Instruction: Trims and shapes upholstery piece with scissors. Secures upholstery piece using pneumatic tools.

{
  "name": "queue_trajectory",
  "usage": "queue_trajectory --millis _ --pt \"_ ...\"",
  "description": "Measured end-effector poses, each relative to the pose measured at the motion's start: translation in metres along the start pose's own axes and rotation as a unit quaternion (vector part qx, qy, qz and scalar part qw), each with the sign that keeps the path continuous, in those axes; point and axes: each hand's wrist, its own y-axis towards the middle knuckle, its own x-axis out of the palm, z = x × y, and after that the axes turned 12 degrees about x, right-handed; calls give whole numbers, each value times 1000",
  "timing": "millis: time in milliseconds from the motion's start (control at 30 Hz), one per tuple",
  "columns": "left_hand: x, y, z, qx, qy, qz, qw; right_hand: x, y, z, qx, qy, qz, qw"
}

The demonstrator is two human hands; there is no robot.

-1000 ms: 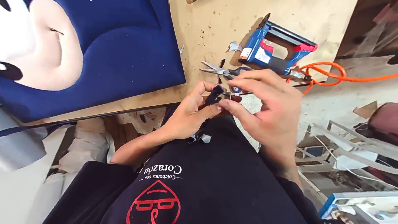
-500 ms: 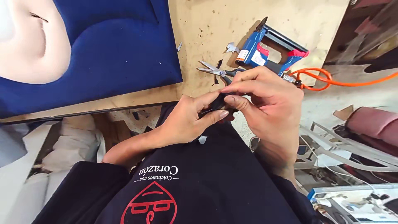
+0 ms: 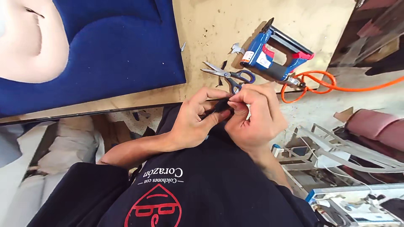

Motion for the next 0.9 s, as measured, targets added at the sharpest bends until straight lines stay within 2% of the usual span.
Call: queue_trajectory --millis 367,467,533,667,767,900 --pt "-2 -7 -9 62 8 -2 998 -2 -10 6 -57 6 -18 998" --pt "-5 -5 -8 43 21 -4 999 1 -9 4 -24 15 -17 999" --pt "-4 -5 -4 28 19 -5 999 1 -5 1 42 67 -31 996" --pt "-2 -5 1 11 -3 -14 1000 -17 8 6 155 208 -130 957" --pt "-3 -5 1 15 9 -19 1000 -36 19 13 155 243 -233 929" --pt "-2 -4 -1 27 33 -25 999 -46 26 12 124 175 -267 940"
